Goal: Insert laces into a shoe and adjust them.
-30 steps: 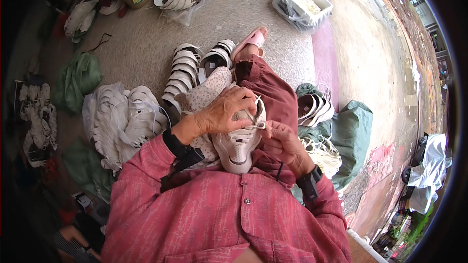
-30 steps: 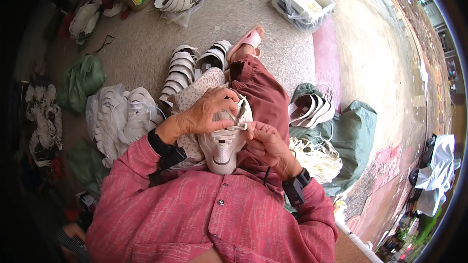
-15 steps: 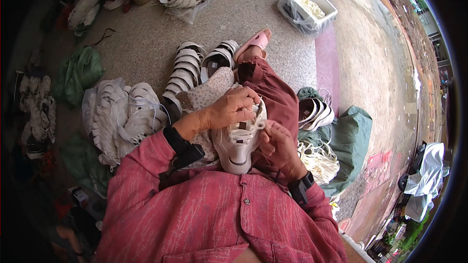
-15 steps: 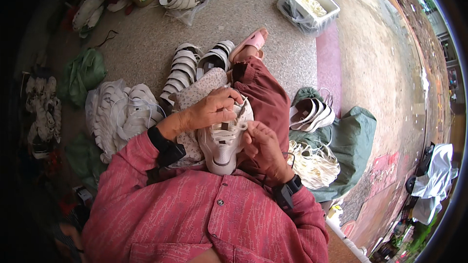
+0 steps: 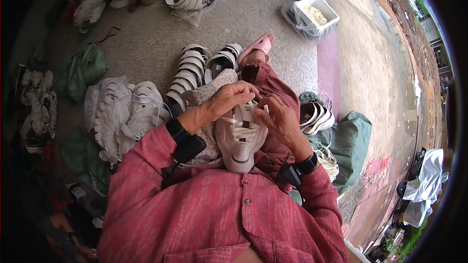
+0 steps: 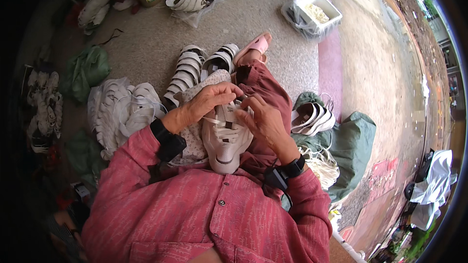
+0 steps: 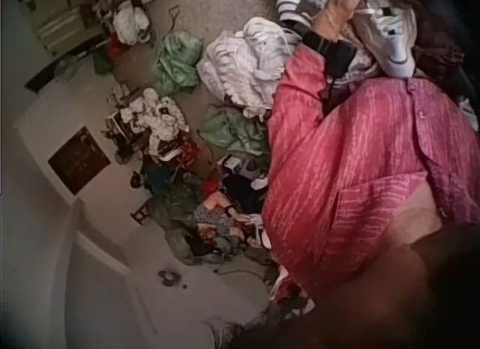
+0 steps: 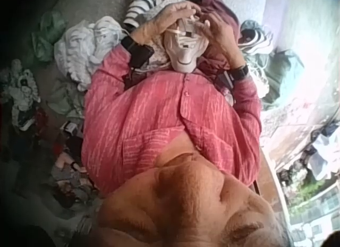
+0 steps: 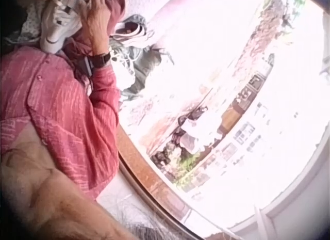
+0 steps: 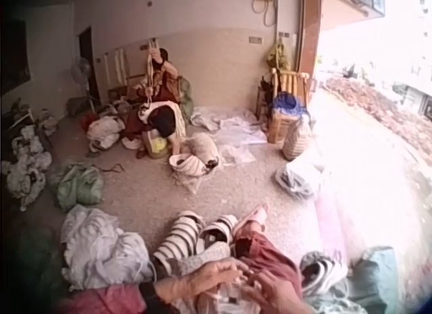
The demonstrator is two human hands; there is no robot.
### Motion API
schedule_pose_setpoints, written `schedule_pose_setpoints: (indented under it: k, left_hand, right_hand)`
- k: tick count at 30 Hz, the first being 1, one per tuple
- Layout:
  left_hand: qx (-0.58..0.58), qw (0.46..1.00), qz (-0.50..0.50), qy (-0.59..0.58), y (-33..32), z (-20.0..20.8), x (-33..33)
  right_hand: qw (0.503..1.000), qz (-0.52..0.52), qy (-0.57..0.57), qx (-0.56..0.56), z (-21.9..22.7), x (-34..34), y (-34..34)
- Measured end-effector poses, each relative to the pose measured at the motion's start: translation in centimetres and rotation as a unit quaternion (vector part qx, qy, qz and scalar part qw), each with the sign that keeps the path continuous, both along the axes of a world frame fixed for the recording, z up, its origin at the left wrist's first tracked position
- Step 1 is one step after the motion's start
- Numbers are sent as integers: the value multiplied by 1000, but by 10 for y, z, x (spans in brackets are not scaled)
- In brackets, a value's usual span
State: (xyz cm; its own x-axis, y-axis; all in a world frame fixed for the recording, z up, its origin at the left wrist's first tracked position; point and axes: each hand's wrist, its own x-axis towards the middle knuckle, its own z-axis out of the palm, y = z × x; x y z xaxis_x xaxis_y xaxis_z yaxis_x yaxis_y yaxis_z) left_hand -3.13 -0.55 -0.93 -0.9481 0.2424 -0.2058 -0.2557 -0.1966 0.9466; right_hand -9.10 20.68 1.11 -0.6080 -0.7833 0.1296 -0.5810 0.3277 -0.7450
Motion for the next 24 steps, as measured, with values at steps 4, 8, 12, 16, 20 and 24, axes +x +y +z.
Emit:
schedule_pose_setpoints:
  k: [4, 8, 12, 16, 20, 24]
  left_hand:
    - [-212, 937, 133, 242, -15, -1, 22]
    - [-54, 990, 96, -89, -46, -1, 81]
    - [246, 946, 27, -210, -35, 3, 111]
    - [411, 901, 49, -128, -26, -14, 107]
    - [462, 869, 147, -97, -29, -19, 96]
    - [376, 916, 137, -27, -39, -12, 83]
  right_hand:
    - [999, -7, 12, 36, -7, -1, 0]
    - [997, -78, -15, -18, -41, -3, 12]
    - [944, -152, -287, -67, -29, 2, 5]
    - [950, -139, -244, -135, -17, 6, 12]
    - [992, 86, -71, -63, 1, 0, 34]
    - [998, 54, -24, -17, -23, 10, 45]
